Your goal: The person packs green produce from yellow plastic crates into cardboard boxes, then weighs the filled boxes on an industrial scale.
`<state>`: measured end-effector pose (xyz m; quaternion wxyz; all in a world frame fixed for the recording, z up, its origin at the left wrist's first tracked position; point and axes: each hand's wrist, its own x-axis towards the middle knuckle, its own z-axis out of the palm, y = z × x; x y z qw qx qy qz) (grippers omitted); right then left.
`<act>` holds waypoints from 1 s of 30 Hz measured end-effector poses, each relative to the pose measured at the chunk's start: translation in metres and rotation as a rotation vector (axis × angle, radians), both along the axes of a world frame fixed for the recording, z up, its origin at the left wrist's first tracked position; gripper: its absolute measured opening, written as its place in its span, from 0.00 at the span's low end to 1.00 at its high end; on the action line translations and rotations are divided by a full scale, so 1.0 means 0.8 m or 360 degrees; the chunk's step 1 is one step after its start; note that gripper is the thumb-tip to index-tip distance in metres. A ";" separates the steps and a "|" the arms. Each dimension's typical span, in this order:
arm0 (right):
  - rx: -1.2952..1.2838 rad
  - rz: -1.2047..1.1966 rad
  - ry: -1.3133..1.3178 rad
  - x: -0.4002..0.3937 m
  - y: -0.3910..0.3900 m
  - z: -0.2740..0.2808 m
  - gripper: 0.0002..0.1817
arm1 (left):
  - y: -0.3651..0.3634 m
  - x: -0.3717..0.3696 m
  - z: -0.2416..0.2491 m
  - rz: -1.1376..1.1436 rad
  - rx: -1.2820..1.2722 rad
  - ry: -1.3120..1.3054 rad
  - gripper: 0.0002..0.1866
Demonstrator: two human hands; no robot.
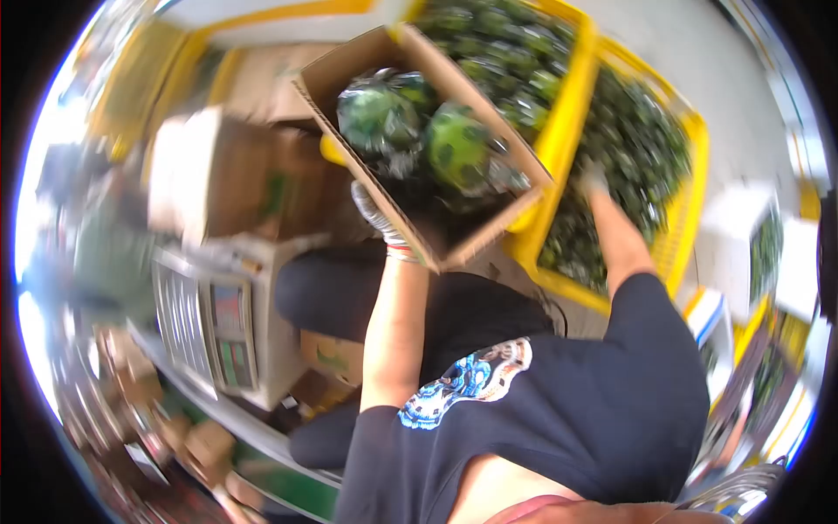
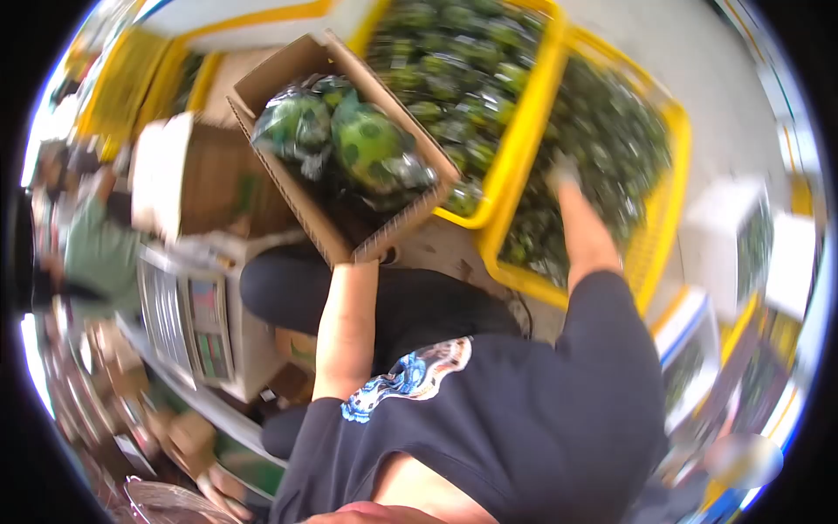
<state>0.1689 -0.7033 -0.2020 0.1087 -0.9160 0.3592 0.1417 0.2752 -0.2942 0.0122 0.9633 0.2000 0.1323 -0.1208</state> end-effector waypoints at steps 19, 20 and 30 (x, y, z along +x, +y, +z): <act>0.1902 0.1428 -0.1644 0.115 0.466 0.420 0.30 | 0.397 -0.218 -0.020 0.1727 0.0983 -0.0462 0.33; 0.2049 0.1600 -0.1613 0.101 0.520 0.443 0.35 | 0.387 -0.223 -0.013 0.1740 0.1389 -0.0352 0.33; 0.1236 0.3399 -0.1018 -0.041 0.770 0.522 0.18 | 0.414 -0.276 -0.033 0.1741 -0.0696 -0.1374 0.33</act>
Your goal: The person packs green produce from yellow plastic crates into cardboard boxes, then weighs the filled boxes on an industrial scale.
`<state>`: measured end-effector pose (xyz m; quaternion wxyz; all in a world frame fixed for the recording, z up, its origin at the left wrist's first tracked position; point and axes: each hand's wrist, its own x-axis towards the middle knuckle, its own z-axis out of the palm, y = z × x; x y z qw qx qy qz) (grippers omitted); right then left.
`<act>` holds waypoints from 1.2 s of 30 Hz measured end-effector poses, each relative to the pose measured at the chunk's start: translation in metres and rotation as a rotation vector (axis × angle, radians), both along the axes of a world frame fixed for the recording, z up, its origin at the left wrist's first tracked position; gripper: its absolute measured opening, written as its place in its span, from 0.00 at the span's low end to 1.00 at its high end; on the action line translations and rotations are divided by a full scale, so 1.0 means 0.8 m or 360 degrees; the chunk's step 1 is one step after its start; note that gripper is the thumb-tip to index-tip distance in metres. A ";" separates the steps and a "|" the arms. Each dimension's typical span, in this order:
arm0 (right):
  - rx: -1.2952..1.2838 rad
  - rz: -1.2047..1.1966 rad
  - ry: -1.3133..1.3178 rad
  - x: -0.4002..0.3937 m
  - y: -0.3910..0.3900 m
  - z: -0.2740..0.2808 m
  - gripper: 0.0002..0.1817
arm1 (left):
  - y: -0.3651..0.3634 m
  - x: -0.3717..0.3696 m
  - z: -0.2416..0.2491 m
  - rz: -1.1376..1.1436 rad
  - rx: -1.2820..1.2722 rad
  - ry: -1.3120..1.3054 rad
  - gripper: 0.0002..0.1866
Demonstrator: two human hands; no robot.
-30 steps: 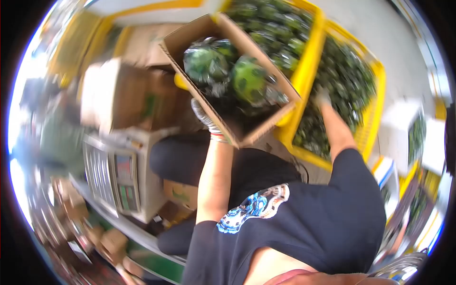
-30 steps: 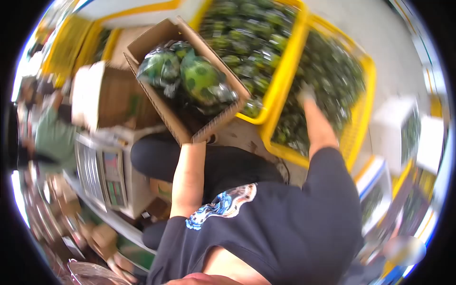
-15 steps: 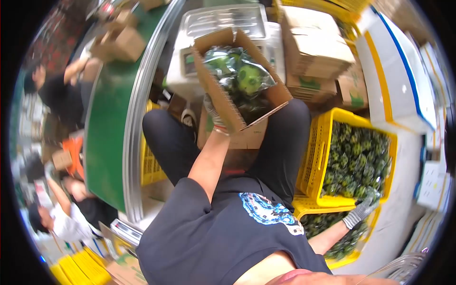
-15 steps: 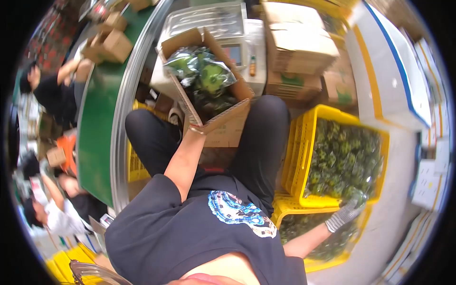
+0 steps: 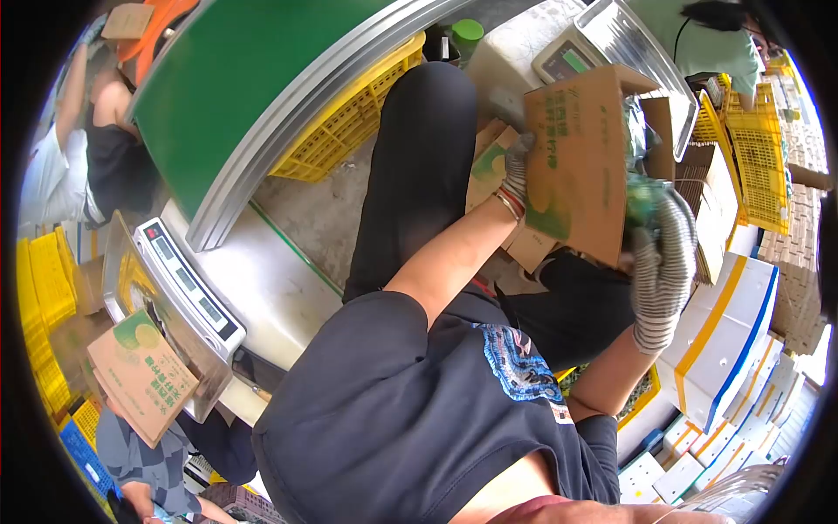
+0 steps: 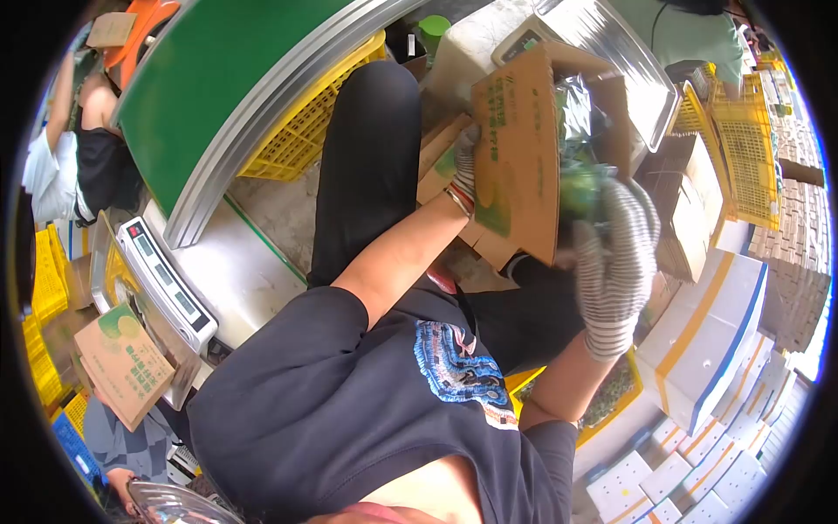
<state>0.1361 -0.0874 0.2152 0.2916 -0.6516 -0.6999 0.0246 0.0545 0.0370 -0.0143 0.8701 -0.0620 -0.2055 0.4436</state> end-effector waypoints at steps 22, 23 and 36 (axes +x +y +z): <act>-0.0925 0.0210 -0.0179 0.074 0.051 -0.043 0.07 | -0.002 0.016 -0.026 0.0459 -0.0233 0.0921 0.10; -0.1466 0.0159 -0.0374 0.065 0.063 -0.021 0.06 | 0.001 0.029 -0.039 0.0518 -0.0247 0.0862 0.10; 0.0336 -0.0105 0.1816 0.035 0.053 -0.150 0.18 | 0.044 0.029 0.089 0.0425 0.0005 0.0526 0.25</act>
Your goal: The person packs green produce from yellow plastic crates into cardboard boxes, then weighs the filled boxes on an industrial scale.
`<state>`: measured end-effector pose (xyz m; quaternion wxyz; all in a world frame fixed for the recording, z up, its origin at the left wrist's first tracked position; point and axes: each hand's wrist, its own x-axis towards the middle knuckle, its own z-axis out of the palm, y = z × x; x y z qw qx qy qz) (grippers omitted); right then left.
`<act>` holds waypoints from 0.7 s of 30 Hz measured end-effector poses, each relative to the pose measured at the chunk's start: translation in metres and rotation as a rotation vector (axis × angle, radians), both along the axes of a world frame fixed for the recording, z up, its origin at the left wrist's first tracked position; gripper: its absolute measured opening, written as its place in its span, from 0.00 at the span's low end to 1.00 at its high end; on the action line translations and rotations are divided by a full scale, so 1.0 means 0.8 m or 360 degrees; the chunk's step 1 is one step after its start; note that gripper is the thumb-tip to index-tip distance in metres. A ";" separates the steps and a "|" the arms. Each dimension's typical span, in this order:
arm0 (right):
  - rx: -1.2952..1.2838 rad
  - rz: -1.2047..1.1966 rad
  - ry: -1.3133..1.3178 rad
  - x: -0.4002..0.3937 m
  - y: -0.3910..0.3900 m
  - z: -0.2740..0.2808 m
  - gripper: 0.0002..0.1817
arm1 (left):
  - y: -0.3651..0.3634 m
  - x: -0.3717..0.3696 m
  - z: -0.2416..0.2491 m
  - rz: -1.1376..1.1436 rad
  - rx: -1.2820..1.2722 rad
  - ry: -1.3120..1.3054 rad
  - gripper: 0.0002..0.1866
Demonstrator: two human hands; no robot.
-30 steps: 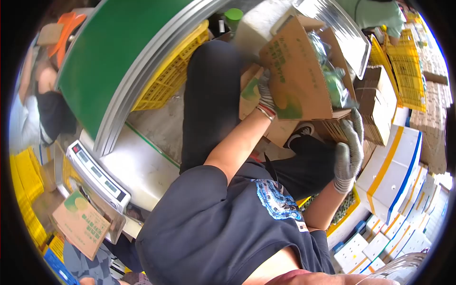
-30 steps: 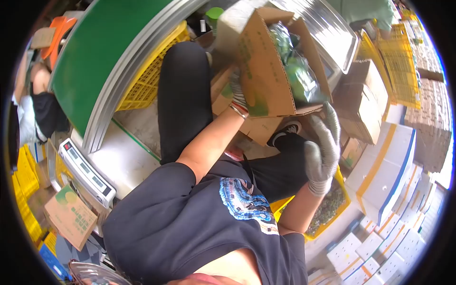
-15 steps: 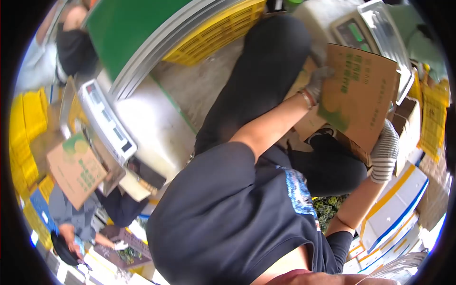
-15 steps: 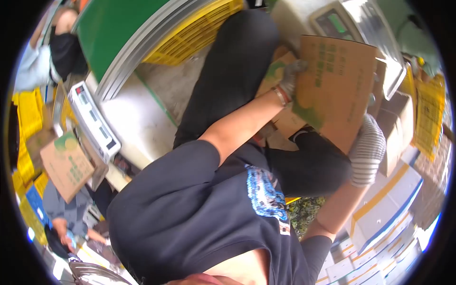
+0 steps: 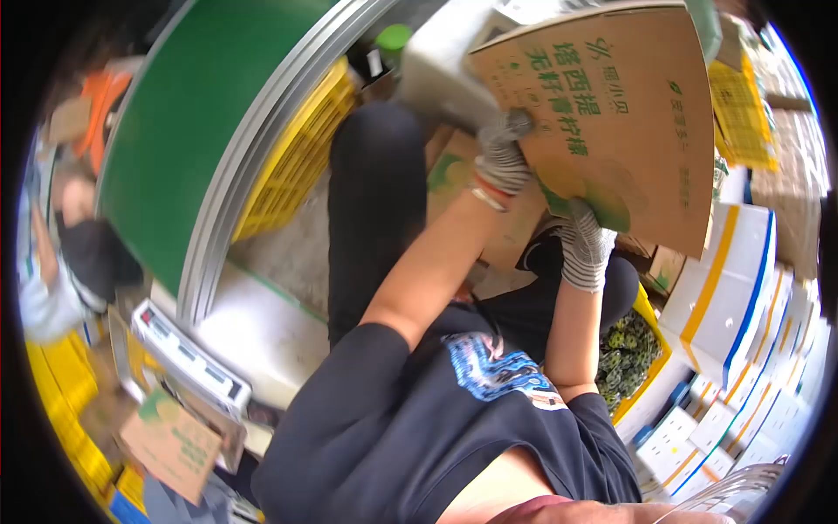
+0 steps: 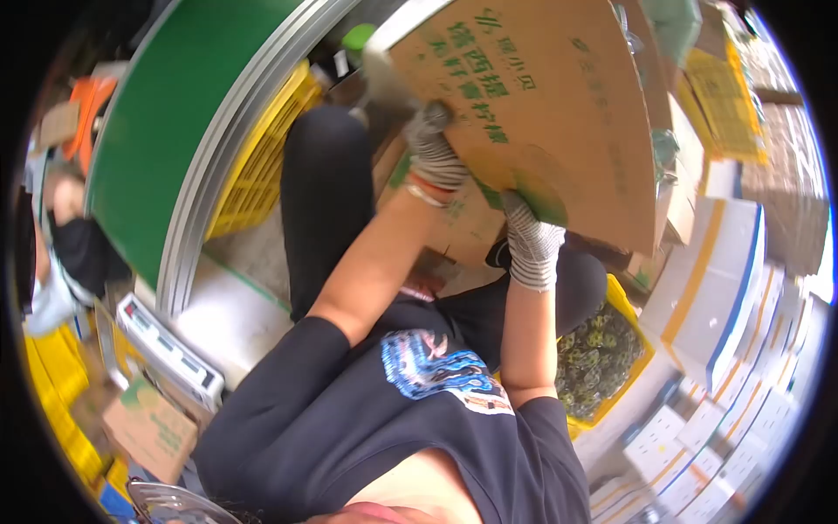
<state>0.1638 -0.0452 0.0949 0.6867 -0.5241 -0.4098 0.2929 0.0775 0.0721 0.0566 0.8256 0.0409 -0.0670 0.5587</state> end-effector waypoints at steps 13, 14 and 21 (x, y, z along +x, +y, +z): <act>-0.0136 -0.0060 -0.1015 0.280 0.192 -0.011 0.18 | 0.215 0.070 0.145 0.0575 0.1546 0.1149 0.28; -0.0257 -0.0070 -0.1298 0.298 0.198 -0.020 0.19 | 0.226 0.075 0.139 0.1534 0.2051 0.1667 0.28; -0.1028 -0.0113 -0.0885 0.297 0.216 0.016 0.32 | 0.231 0.129 0.107 0.0892 0.1431 0.1918 0.23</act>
